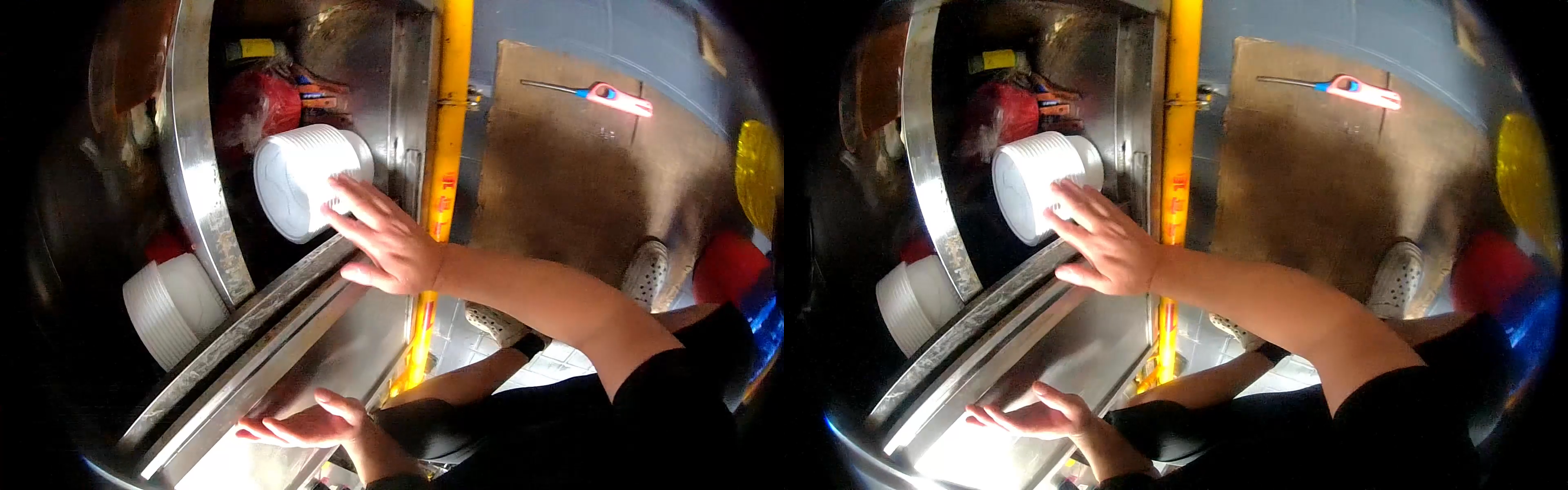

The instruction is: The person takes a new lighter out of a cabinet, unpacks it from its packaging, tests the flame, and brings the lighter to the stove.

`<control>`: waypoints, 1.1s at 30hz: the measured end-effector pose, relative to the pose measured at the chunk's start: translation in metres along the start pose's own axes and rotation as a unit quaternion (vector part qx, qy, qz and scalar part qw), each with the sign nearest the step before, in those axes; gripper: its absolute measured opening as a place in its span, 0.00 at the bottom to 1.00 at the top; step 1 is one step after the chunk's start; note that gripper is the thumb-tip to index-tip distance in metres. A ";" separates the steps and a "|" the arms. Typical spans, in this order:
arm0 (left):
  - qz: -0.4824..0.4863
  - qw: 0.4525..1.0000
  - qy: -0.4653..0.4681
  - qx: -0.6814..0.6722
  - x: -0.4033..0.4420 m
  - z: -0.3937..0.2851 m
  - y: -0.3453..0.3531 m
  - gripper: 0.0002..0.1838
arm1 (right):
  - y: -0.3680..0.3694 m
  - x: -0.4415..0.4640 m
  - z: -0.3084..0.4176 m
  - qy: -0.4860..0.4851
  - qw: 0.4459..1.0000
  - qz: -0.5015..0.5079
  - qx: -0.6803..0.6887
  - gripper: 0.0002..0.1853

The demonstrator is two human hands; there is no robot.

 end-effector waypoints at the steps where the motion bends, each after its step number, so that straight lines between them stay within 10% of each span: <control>1: 0.005 1.000 0.002 0.011 -0.003 0.002 0.001 0.38 | 0.013 -0.009 -0.001 -0.020 1.000 0.005 0.011 0.42; 7: 0.024 1.000 0.006 0.008 -0.010 0.009 0.008 0.40 | 0.022 -0.022 0.013 -0.026 0.995 0.063 0.069 0.41; 12: 0.012 1.000 -0.002 0.020 -0.012 0.014 0.009 0.37 | 0.010 0.050 -0.007 0.084 0.991 -0.081 -0.064 0.49; 16: 0.008 0.998 0.017 0.065 -0.008 0.019 0.007 0.38 | 0.028 0.086 -0.018 0.255 0.945 0.159 -0.125 0.55; 23: 0.017 0.998 -0.034 0.056 -0.010 0.008 0.007 0.40 | -0.001 0.112 -0.017 0.319 0.917 0.219 -0.097 0.39; 28: 0.007 0.999 -0.047 0.026 -0.012 0.007 0.011 0.38 | -0.022 0.120 -0.022 0.187 0.934 0.199 -0.230 0.29; 33: 0.006 0.999 -0.051 0.001 -0.008 0.005 0.010 0.38 | -0.096 0.129 -0.035 -0.091 0.824 0.336 -0.447 0.14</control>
Point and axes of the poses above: each hand's wrist, its own x-axis towards the middle knuckle, its own y-axis out of the palm, z = x × y, the point moved 1 cm from there along x, towards the middle knuckle, and after that the axes turned 7 degrees about -y, right-handed, at the moved point
